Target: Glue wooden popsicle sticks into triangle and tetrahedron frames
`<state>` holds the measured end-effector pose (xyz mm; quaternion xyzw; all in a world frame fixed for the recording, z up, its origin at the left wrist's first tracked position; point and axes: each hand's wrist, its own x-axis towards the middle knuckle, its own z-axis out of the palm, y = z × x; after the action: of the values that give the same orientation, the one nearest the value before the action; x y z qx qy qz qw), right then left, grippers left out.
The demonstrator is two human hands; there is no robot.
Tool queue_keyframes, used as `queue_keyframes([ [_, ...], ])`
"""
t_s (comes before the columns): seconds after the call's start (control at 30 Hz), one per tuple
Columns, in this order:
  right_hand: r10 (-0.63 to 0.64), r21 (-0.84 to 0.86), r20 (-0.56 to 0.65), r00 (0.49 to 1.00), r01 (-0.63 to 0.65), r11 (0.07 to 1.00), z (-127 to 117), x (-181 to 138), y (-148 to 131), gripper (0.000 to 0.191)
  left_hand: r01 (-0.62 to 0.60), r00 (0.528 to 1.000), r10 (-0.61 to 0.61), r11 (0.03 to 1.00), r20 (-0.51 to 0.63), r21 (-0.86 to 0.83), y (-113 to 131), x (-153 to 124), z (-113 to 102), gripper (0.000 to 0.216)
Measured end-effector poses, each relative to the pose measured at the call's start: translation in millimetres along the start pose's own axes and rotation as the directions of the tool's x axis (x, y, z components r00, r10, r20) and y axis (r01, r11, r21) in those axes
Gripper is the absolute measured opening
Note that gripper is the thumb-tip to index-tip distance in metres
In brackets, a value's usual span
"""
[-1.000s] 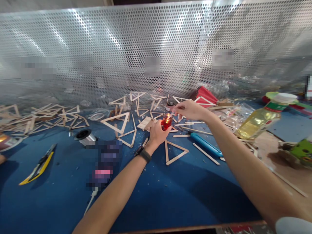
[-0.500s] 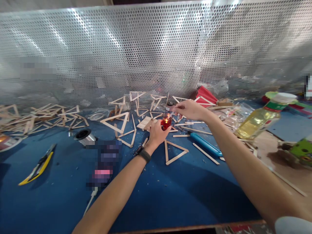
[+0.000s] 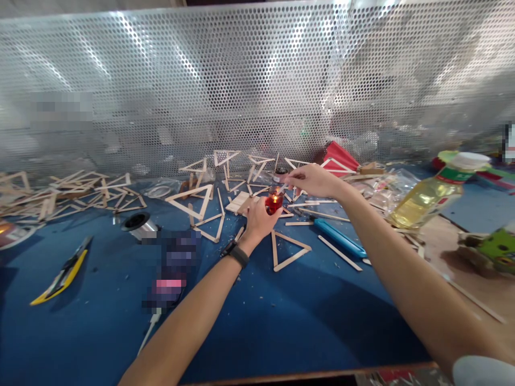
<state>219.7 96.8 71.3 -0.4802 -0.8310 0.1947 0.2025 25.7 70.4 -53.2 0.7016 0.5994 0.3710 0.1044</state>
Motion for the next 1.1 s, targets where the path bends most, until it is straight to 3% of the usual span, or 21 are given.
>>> queue_keyframes([
  [0.57,0.013,0.020,-0.011,1.000,-0.013,1.000,0,2,2,0.038,0.008,1.000,-0.008,1.000,-0.002,0.001,-1,0,1,0.027],
  [0.8,0.036,0.067,-0.061,0.998,-0.032,0.997,-17,-8,-2,0.033,0.034,0.999,-0.034,0.998,0.007,-0.049,5,-2,0,0.028],
  [1.0,-0.002,0.194,-0.099,0.995,0.021,0.981,-32,-29,-8,0.035,0.125,0.991,-0.129,0.986,0.028,0.112,23,-8,-32,0.051],
  [1.1,-0.055,0.324,-0.025,0.998,0.060,0.944,-26,-49,-8,0.037,0.007,0.989,-0.050,0.957,0.140,0.289,28,-25,-58,0.049],
])
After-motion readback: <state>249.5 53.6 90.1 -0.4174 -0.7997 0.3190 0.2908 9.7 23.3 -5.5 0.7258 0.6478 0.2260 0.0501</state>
